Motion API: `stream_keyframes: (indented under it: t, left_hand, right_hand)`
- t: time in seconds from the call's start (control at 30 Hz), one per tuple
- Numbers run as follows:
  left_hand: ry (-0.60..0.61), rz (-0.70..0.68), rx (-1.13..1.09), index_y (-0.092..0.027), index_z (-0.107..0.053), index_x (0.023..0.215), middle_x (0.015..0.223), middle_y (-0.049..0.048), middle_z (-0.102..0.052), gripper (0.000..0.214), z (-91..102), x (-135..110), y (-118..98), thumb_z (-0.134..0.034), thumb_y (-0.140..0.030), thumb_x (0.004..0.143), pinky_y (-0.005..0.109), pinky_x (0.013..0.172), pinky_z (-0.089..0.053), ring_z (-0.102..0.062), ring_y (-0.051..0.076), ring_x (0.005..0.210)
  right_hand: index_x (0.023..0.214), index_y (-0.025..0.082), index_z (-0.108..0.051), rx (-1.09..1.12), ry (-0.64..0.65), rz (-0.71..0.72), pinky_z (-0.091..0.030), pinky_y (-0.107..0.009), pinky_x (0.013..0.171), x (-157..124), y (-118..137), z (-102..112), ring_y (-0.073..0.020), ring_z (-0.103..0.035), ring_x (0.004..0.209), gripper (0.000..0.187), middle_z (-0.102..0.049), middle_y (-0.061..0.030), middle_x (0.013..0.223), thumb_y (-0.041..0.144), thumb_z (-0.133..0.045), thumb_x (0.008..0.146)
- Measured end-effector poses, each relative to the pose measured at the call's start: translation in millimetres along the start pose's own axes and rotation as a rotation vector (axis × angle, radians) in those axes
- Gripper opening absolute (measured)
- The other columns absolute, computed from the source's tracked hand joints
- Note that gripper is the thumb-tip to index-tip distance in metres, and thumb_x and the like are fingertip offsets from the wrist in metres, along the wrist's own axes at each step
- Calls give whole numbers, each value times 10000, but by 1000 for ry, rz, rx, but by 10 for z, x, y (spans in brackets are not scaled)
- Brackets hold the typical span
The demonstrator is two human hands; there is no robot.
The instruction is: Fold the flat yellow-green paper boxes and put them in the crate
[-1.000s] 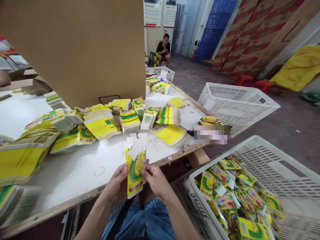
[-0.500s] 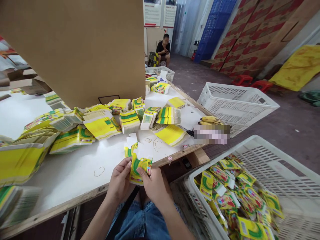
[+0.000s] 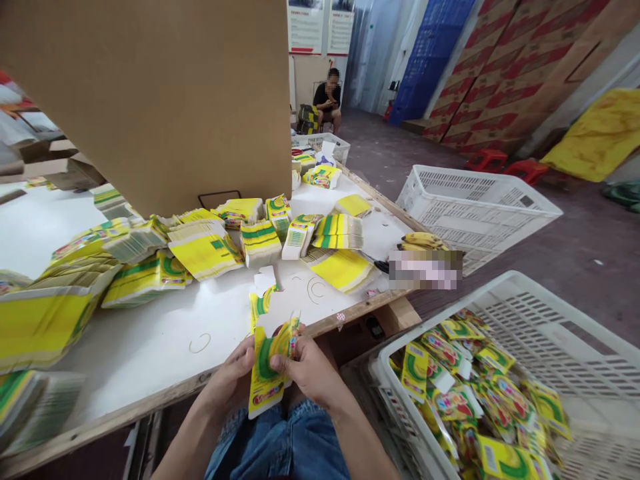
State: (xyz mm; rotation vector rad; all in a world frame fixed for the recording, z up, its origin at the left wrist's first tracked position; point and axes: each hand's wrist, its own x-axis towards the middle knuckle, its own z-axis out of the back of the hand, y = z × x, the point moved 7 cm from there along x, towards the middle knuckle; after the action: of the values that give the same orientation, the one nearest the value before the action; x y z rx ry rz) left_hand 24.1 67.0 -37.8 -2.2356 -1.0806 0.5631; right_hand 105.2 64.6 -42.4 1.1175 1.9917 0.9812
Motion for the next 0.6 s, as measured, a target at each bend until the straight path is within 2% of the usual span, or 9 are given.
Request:
stream_keyframes:
  t: [0.13,0.23,0.33,0.43,0.53,0.6]
  left_hand:
    - [81,6,15,-187,-636,1181,1076,110,-724,568,-86,-19,-65,-787,-435,693,387,895,-504,-679,310,1006]
    - [54,-29,28,-199,-576,1263,1167,124,-690,668,-98,-6,-120,-810,-405,672,373,890,-510,-670,312,1034]
    - [-72,-154,65,-198,-583,1244,1196,127,-682,607,-33,30,-225,-795,-376,704,352,892,-516,-662,294,1061]
    - [-249,-273,133,-175,-641,1141,1166,121,-701,456,57,49,-333,-775,-339,737,328,888,-524,-673,266,1046]
    - [-409,-299,107,-182,-669,1059,1026,79,-751,360,141,50,-342,-760,-345,752,317,855,-542,-707,236,957]
    - [-507,-290,72,-190,-679,1029,924,45,-766,360,200,36,-294,-777,-361,728,313,822,-555,-721,221,890]
  right_hand:
    - [941,194,-682,24,51,-38,-551,-370,768,-43,-7,-78,-259,-698,874,498,-728,-50,836,525,-843,607]
    - [917,192,-682,-2,47,-28,-539,-351,765,-18,-1,-82,-242,-692,846,479,-724,-46,833,547,-821,628]
    - [920,180,-691,-115,-87,55,-523,-348,797,44,45,36,-225,-676,828,459,-730,-51,870,555,-787,674]
    - [1002,175,-692,-309,-253,171,-510,-342,821,45,152,138,-222,-662,853,413,-739,-67,946,488,-758,741]
    - [1068,171,-691,-501,-298,213,-514,-324,784,10,226,106,-226,-663,860,360,-743,-74,985,416,-707,804]
    - [1016,162,-711,-586,-331,218,-521,-320,742,-14,243,84,-229,-665,813,310,-747,-67,922,399,-685,818]
